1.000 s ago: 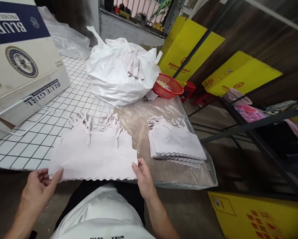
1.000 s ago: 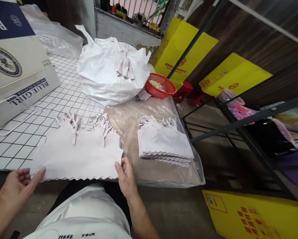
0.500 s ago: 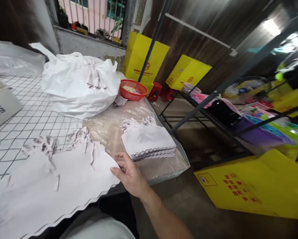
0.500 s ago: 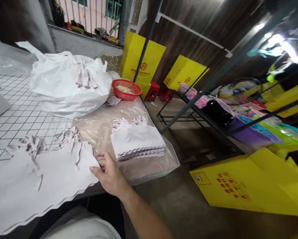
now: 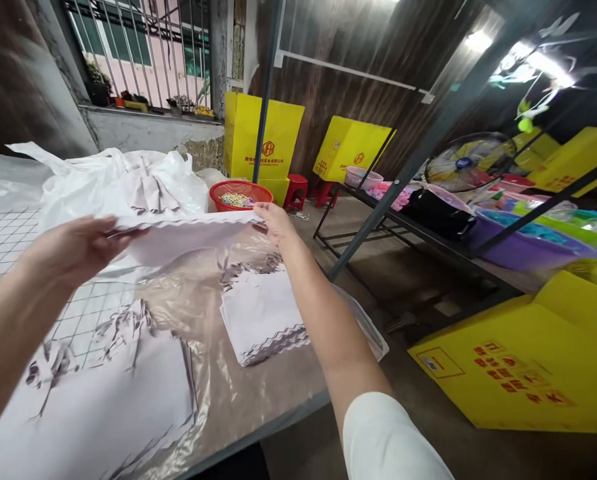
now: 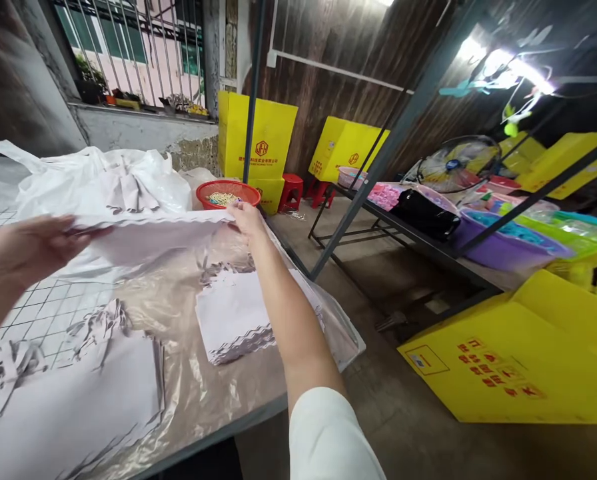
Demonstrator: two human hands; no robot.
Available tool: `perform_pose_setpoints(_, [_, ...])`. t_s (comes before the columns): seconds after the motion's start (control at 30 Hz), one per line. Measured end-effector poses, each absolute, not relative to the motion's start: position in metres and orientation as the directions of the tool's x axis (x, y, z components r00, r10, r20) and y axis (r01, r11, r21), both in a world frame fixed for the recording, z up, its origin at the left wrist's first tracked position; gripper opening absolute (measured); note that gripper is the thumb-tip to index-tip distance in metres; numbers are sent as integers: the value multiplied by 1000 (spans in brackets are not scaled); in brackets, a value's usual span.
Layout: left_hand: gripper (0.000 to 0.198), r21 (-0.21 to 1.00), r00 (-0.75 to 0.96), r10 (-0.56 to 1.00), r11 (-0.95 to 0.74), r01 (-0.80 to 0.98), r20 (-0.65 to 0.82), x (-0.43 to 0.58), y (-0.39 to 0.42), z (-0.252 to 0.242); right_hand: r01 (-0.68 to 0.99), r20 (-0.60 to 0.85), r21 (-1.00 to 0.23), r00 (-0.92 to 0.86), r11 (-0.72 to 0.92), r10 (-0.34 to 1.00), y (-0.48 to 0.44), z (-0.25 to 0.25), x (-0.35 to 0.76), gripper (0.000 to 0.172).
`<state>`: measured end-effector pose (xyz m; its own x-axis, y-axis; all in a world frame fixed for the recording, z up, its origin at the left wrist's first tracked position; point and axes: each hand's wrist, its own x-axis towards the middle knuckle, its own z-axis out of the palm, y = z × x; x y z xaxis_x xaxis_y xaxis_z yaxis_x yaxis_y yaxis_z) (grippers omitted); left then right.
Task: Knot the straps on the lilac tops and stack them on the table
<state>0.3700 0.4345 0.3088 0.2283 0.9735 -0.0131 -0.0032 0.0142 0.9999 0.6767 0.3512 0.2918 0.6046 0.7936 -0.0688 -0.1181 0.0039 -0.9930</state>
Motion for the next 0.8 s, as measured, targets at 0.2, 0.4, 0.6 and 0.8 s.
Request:
perform_pose_setpoints(0.2, [10, 915, 388, 867, 385, -124, -312, 491, 438, 271, -141, -217, -976, 717, -167, 663, 353, 259, 749, 12])
perform_pose_setpoints(0.4, [13, 887, 389, 855, 431, -164, -343, 525, 412, 257, -180, -242, -970, 752, -162, 613, 317, 245, 783, 15])
perform_pose_setpoints(0.6, [17, 927, 574, 796, 338, -162, -190, 480, 329, 243, -156, -189, -982, 747, -108, 637, 238, 243, 784, 15])
perform_pose_setpoints(0.8, [50, 891, 694, 601, 434, 134, -397, 443, 268, 196, -106, -219, -970, 765, -217, 605, 170, 201, 765, 22])
